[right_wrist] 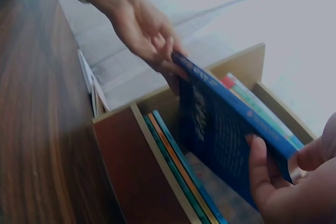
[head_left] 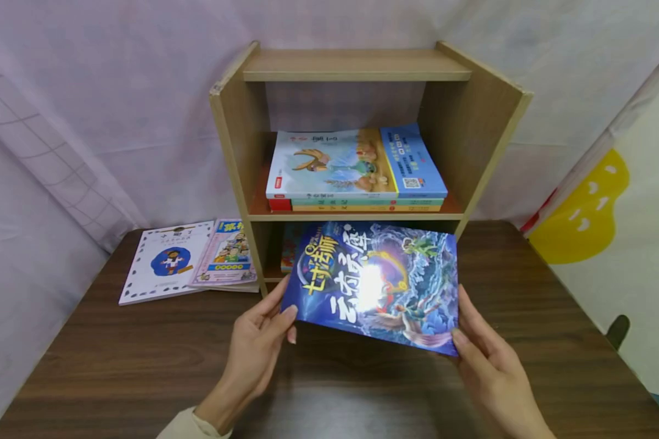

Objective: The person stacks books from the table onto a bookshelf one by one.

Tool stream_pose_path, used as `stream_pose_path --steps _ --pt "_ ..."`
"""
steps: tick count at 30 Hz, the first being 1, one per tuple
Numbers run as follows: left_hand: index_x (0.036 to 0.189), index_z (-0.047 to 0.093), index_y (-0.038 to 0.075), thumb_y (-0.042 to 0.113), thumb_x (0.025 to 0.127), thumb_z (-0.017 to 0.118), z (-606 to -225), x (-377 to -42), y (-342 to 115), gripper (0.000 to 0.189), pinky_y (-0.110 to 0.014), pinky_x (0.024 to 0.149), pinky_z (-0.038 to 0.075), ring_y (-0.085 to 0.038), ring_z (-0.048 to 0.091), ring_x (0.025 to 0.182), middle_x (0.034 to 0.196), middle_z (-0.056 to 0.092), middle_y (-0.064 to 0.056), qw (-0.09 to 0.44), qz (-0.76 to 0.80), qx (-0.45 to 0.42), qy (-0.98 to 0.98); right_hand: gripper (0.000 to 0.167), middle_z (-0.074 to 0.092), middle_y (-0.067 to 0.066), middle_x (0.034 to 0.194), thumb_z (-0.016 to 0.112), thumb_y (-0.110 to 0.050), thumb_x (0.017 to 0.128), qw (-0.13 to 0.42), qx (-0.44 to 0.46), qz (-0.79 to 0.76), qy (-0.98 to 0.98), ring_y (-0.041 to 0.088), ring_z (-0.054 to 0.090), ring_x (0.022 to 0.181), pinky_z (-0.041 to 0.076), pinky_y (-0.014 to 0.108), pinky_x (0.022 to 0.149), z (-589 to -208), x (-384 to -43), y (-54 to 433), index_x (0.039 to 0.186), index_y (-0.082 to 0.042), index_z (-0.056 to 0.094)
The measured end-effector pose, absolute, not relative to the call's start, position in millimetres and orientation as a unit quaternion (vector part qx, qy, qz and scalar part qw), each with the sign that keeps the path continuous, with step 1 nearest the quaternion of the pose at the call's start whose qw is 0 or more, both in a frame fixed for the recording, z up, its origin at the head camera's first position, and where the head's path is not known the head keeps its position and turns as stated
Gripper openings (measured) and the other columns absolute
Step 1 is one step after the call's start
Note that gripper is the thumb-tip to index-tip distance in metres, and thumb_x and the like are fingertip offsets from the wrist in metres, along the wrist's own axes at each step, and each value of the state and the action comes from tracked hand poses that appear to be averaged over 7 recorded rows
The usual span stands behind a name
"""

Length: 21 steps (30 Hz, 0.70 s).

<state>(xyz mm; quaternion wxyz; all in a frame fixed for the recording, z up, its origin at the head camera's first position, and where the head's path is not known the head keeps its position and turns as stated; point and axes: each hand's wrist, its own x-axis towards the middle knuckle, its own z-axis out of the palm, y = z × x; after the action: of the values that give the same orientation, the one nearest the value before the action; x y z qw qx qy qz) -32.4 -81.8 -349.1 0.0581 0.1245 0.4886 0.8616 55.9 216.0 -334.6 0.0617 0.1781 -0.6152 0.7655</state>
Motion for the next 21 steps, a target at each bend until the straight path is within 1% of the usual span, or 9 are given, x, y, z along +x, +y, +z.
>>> stream_pose_path --steps 3,7,9,12,16,19,21 --pt "0.143 0.034 -0.008 -0.008 0.092 0.054 -350.7 -31.0 -84.6 0.054 -0.020 0.061 0.049 -0.014 0.054 0.089 0.148 0.039 -0.011 0.060 0.856 0.147 0.491 0.055 0.009 0.012 0.159 0.021 0.010 0.101 0.042 0.190 0.760 -0.620 0.017 0.032 0.137 0.039 0.032 0.102 -331.3 48.0 222.1 0.152 -0.002 0.007" --pt "0.143 0.031 -0.009 -0.010 0.092 0.053 -352.9 -30.5 -87.9 0.056 -0.021 0.064 0.050 -0.013 0.054 0.084 0.150 0.035 -0.014 0.047 0.848 0.179 0.497 0.054 0.007 0.013 0.159 0.022 0.008 0.102 0.025 0.196 0.756 -0.624 0.018 0.025 0.140 0.034 0.032 0.105 -327.1 35.3 225.8 0.153 -0.003 0.008" --pt "0.144 0.030 -0.009 -0.011 0.091 0.052 -354.1 -30.9 -89.1 0.057 -0.022 0.065 0.051 -0.014 0.055 0.085 0.151 0.033 -0.015 0.040 0.846 0.189 0.497 0.054 0.005 0.014 0.159 0.022 0.008 0.102 0.022 0.207 0.754 -0.623 0.018 0.024 0.140 0.032 0.032 0.105 -326.9 28.2 226.2 0.152 -0.002 0.008" --pt "0.144 0.029 -0.010 -0.012 0.091 0.052 -356.1 -31.7 -90.4 0.058 -0.022 0.065 0.052 -0.014 0.055 0.087 0.151 0.030 -0.017 0.034 0.844 0.194 0.498 0.053 0.006 0.016 0.158 0.022 0.008 0.101 0.014 0.226 0.753 -0.617 0.019 0.031 0.137 0.039 0.031 0.102 -329.7 19.0 226.5 0.152 -0.001 0.008" --pt "0.144 0.027 -0.010 -0.013 0.089 0.054 -359.1 -33.1 -90.6 0.061 -0.022 0.065 0.053 -0.016 0.057 0.098 0.152 0.028 -0.018 0.038 0.842 0.180 0.507 0.052 0.013 0.015 0.158 0.023 0.007 0.102 0.004 0.232 0.754 -0.614 0.019 0.045 0.127 0.048 0.031 0.093 -336.1 10.9 228.0 0.151 0.002 0.007" --pt "0.143 0.027 -0.010 -0.013 0.088 0.056 -361.4 -34.0 -90.3 0.062 -0.023 0.066 0.054 -0.018 0.058 0.106 0.152 0.028 -0.017 0.042 0.838 0.166 0.519 0.050 0.018 0.014 0.156 0.025 0.002 0.104 0.000 0.211 0.756 -0.619 0.018 0.051 0.119 0.051 0.032 0.090 -340.0 7.9 228.7 0.150 0.004 0.007" --pt "0.144 0.026 -0.010 -0.014 0.088 0.057 -362.6 -34.7 -89.7 0.065 -0.025 0.068 0.055 -0.019 0.058 0.107 0.153 0.027 -0.016 0.048 0.832 0.165 0.527 0.050 0.019 0.016 0.155 0.027 -0.002 0.105 -0.001 0.191 0.759 -0.622 0.017 0.053 0.116 0.051 0.032 0.089 -341.7 6.7 228.3 0.150 0.004 0.008"
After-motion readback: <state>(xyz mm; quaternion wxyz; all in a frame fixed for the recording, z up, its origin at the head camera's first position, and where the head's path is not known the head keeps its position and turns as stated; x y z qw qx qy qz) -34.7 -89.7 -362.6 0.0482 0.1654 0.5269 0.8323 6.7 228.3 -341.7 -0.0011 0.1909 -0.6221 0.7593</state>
